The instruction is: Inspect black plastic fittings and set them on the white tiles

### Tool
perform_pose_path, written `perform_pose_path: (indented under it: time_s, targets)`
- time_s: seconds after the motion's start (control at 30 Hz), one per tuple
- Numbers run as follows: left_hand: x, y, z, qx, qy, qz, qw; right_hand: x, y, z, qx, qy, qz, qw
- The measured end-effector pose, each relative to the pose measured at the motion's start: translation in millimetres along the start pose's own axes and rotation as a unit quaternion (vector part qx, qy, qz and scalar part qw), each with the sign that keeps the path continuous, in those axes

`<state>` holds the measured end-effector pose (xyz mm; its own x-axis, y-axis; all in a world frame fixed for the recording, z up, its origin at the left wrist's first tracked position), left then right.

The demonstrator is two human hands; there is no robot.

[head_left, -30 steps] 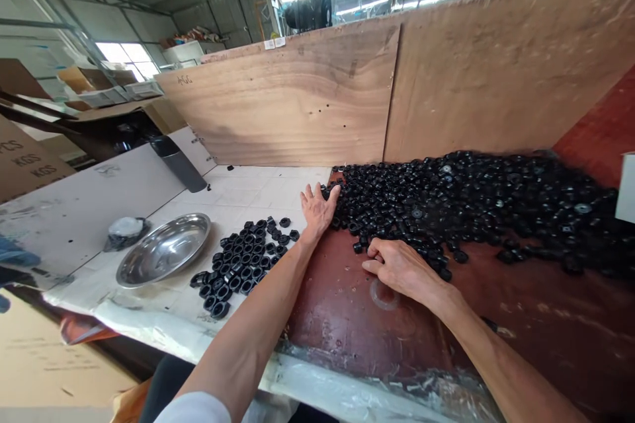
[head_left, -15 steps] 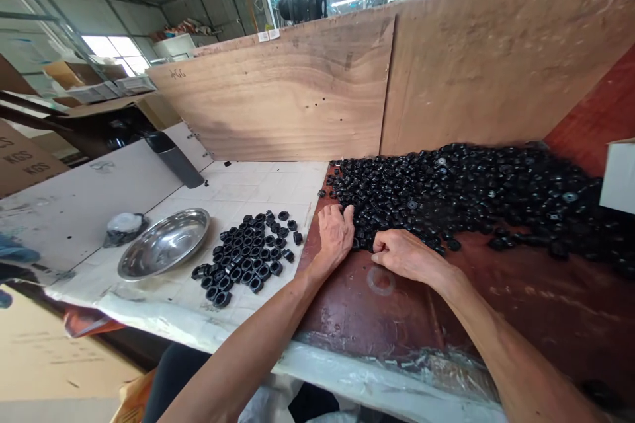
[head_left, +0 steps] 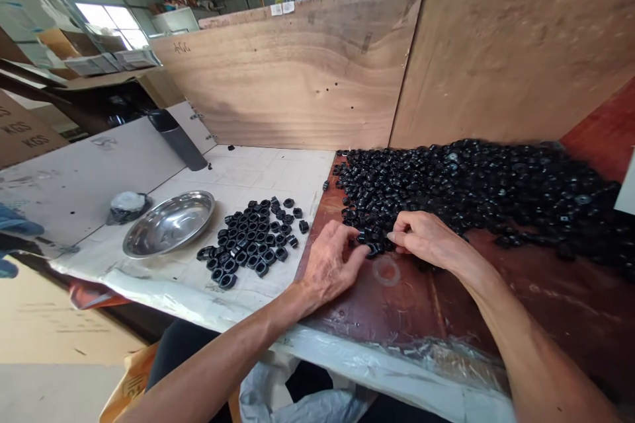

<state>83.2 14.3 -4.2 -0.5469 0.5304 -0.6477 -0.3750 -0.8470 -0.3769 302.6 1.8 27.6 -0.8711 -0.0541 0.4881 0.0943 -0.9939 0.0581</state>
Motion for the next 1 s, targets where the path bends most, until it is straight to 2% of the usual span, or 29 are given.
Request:
perform_pose_path:
  time_s: [0.13, 0.23, 0.3, 0.4, 0.5, 0.57, 0.73, 0.8, 0.83, 0.93, 1.0]
  targets:
    - [0, 5, -16.3, 0.068, -0.023, -0.066, 0.995, 4, 0, -1, -0.02, -0.086, 0.015, 0.996]
    - [9, 2, -26.4, 0.085, -0.02, -0.075, 0.993, 8, -1, -2, -0.031, -0.149, 0.027, 0.988]
    - [14, 0, -24.1, 0.067, 0.015, -0.062, 0.996, 12, -1, -3, -0.037, -0.183, 0.038, 0.982]
    - [17, 0, -13.5, 0.045, 0.073, -0.009, 0.996, 22, 0, -6, -0.041, -0.234, 0.073, 0.969]
    - [13, 1, -4.6, 0.065, 0.117, 0.054, 0.989, 32, 2, -11, -0.027, -0.261, 0.113, 0.958]
    - [10, 0, -0.9, 0.076, 0.135, 0.075, 0.985, 35, 3, -15, -0.017, -0.255, 0.131, 0.958]
    - [8, -4, 4.2, 0.05, 0.203, 0.083, 0.974, 33, 3, -18, -0.07, -0.266, 0.105, 0.956]
    - [9, -6, 4.9, 0.052, 0.284, 0.124, 0.949, 33, 2, -18, -0.076, -0.274, 0.091, 0.954]
    - [10, -7, 4.8, 0.062, 0.333, 0.157, 0.928, 34, 2, -17, -0.073, -0.276, 0.09, 0.954]
    - [9, -7, 3.3, 0.116, 0.489, 0.254, 0.826, 39, 3, -12, -0.067, -0.278, 0.104, 0.953]
    - [8, -6, 2.8, 0.131, 0.56, 0.285, 0.766, 39, 5, -9, -0.058, -0.269, 0.108, 0.955]
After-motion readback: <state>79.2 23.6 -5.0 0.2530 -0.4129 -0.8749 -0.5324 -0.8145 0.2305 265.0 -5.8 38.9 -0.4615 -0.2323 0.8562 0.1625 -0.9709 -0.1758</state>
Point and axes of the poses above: each hand's wrist, its own y-axis away from the middle knuckle, its own z-axis out of the back of the hand, x = y × z, the point moved 2 cm from there along -y, towards the middle knuckle, and after that the axes turned 9 degrees about z, right-handed, at the moved point
